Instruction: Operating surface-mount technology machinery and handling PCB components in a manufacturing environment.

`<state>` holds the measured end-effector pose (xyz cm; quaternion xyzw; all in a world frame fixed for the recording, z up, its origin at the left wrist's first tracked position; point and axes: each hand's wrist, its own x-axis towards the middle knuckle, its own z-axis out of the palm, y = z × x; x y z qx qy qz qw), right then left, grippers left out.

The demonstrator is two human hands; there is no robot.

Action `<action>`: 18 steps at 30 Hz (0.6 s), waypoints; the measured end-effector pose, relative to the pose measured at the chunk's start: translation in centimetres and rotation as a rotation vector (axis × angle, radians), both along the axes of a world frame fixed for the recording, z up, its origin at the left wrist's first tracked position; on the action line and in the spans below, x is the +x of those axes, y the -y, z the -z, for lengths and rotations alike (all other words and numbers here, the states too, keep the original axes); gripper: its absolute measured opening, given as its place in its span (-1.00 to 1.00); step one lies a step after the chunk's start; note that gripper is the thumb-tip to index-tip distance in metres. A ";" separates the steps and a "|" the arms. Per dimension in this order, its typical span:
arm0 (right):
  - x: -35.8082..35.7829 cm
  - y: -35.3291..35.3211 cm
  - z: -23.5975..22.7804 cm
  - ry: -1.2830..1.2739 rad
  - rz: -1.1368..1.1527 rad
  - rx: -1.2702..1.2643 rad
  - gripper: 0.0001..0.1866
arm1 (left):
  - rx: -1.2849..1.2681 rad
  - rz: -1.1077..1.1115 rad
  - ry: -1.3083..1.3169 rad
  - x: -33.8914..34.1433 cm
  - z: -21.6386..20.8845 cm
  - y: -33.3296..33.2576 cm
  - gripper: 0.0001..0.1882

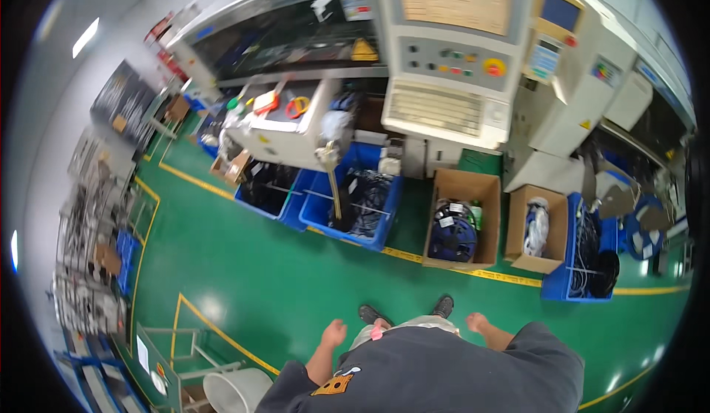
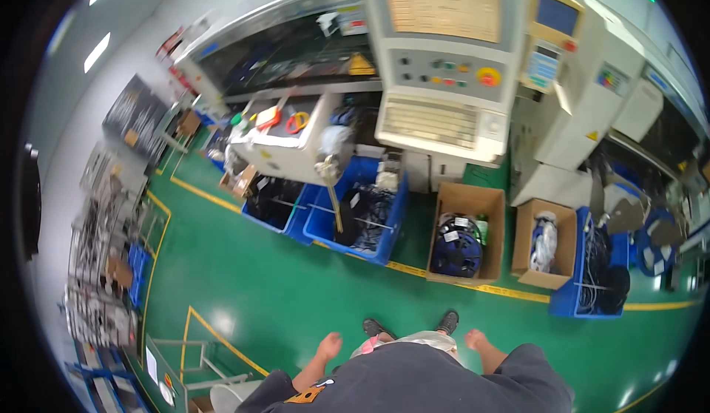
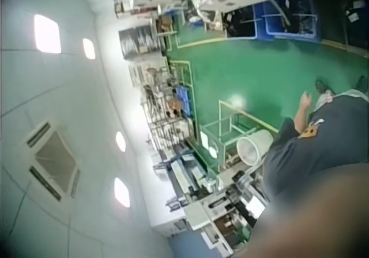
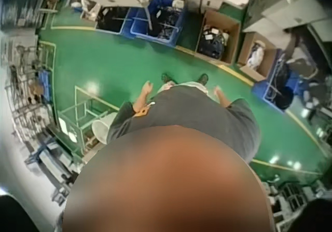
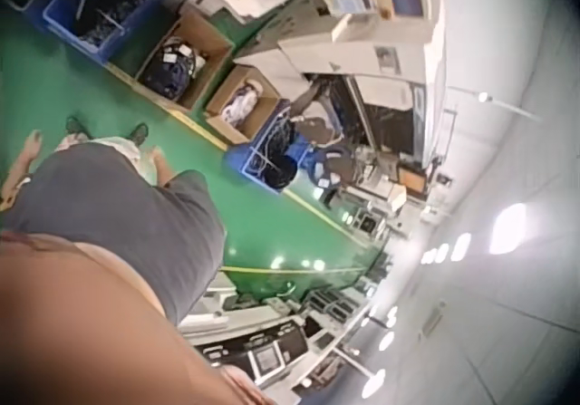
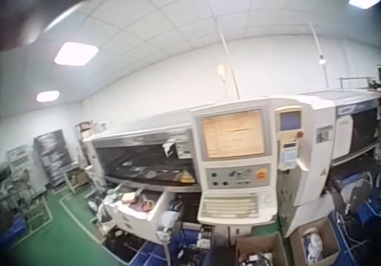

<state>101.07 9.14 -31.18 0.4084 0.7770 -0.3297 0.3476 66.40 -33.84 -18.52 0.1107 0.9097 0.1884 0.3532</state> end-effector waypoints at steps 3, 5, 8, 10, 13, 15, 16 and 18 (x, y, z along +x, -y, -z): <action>-5.1 -2.4 0.3 0.021 -0.236 0.184 -0.63 | -0.146 -0.317 0.018 2.6 2.6 12.8 -0.50; -10.2 -0.5 -0.1 -0.041 -0.223 0.264 -0.60 | -0.200 -0.408 0.153 3.5 3.1 19.4 -0.52; -20.0 5.2 -0.3 -0.082 -0.042 0.279 -0.58 | -0.235 -0.341 0.317 3.1 6.4 27.7 -0.54; -27.6 9.8 -1.7 -0.121 -0.106 0.206 -0.59 | -0.139 -0.373 0.309 1.4 8.1 29.8 -0.55; -40.7 18.6 -7.0 -0.363 -0.333 0.009 -0.61 | -0.136 -0.473 0.345 -1.8 9.3 30.5 -0.51; -49.6 23.8 -11.1 -0.469 -0.406 -0.049 -0.69 | -0.004 -0.572 0.328 -5.7 11.8 30.9 -0.46; -53.8 25.3 -11.6 -0.472 -0.414 -0.049 -0.69 | 0.030 -0.583 0.275 -8.0 12.0 30.8 -0.44; -61.1 28.5 -11.9 -0.536 -0.441 -0.095 -0.67 | 0.061 -0.593 0.221 -13.9 10.6 30.3 -0.42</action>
